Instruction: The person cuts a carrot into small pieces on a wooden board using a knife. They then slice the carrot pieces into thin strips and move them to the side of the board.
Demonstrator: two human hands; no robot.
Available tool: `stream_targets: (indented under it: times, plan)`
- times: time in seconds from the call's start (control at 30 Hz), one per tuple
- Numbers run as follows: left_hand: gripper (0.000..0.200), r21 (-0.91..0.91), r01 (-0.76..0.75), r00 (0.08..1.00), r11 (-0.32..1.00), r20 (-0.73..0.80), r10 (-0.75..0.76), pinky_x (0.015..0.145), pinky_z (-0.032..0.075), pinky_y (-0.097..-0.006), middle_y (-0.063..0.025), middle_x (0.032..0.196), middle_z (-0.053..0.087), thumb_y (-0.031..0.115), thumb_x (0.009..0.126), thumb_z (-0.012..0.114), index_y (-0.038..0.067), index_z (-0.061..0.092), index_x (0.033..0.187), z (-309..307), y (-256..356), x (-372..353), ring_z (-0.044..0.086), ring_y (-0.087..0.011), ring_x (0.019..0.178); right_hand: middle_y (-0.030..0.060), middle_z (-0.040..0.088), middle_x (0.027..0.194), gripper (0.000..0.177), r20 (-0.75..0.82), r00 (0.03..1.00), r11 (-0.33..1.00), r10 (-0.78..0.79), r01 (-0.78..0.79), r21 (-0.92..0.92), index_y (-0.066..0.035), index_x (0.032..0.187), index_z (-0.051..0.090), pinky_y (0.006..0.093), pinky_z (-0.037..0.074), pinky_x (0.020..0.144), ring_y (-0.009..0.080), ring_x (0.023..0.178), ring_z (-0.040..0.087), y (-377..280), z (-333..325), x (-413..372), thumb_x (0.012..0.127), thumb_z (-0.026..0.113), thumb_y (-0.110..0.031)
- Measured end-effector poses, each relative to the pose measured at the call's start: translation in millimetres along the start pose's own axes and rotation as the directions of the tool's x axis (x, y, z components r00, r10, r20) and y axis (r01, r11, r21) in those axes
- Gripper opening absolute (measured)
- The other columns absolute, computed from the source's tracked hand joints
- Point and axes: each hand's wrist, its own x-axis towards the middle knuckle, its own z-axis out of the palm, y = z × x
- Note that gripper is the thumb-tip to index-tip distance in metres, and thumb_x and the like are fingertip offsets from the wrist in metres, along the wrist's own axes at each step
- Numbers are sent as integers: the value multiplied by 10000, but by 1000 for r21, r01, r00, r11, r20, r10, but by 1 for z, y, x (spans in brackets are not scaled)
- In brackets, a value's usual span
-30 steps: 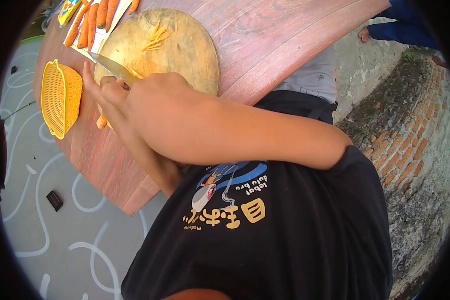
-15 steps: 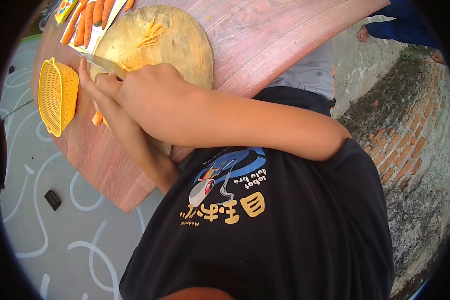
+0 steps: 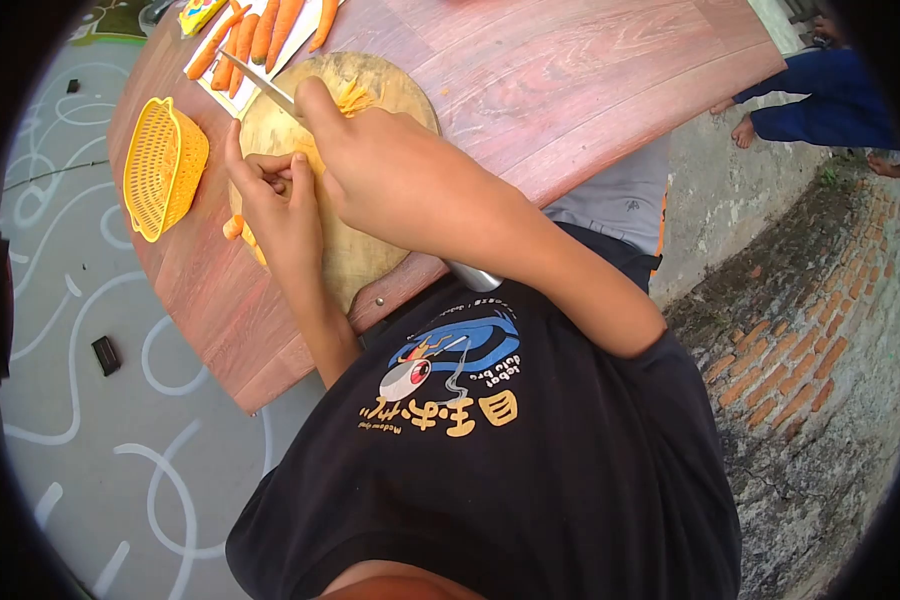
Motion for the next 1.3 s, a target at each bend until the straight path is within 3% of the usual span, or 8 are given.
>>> stream_targets:
  times: [0.07,0.43,0.77,0.93,1.0,1.07,1.23,1.3]
  plan:
    - [730,27,0,1000,1000,9,0,775,514,-362,-104,883,630,-46,892,634,37,332,1552,2,3,1,620,-228,797,247,656,769,397,22,983,978,184,-185,96,-4,1316,408,506,506,649,425,699,684,-8,-21,-5,944,540,-47]
    - [642,-5,-102,991,995,90,102,1058,321,-455,-13,1141,716,125,976,598,137,355,1570,8,26,-12,574,-216,1144,250,594,665,445,75,994,974,83,-97,205,-11,1369,369,508,462,618,451,642,646,18,-52,-22,969,555,-68]
    - [535,114,-43,998,992,-47,49,999,446,-413,-108,1188,718,69,1029,483,117,388,1553,-2,29,-30,647,-274,1081,289,615,750,468,251,967,996,55,-69,48,-52,1405,387,525,468,685,496,761,650,31,-71,-20,970,560,-56]
    - [401,-30,60,943,998,-326,-67,942,482,-370,-91,1176,716,69,1023,499,83,540,1421,-21,37,-28,658,-242,1052,265,676,913,479,338,941,999,-32,36,-5,-106,1413,494,518,494,764,476,888,667,35,-80,-12,947,596,-60]
    - [363,-29,51,932,998,-358,-58,913,495,-363,-92,1159,719,78,1019,523,75,575,1378,-32,48,-23,667,-237,1008,203,687,994,476,252,900,932,-355,361,24,-155,1393,562,494,519,800,427,950,670,49,-73,-5,929,634,-75]
    - [328,-27,43,920,999,-388,-50,883,508,-356,-92,1141,721,87,1015,546,67,610,1336,-44,56,-15,676,-232,964,183,678,1014,485,351,894,938,-279,332,-101,-170,1392,572,483,527,802,404,964,669,43,-83,-2,920,649,-84]
    - [388,356,-422,904,834,97,416,944,447,-378,-82,1190,707,200,968,670,105,643,1343,-42,44,13,609,-226,1049,152,687,1016,488,432,886,918,-170,301,-257,-153,1342,613,459,514,805,361,943,669,44,-86,6,871,736,-118]
    - [405,338,-459,888,822,181,422,972,420,-391,-78,1182,705,221,944,687,114,654,1333,-31,43,19,596,-238,1070,140,666,1013,386,353,901,912,-250,342,-227,-143,1247,568,482,526,766,369,947,670,46,-87,7,886,702,-121]
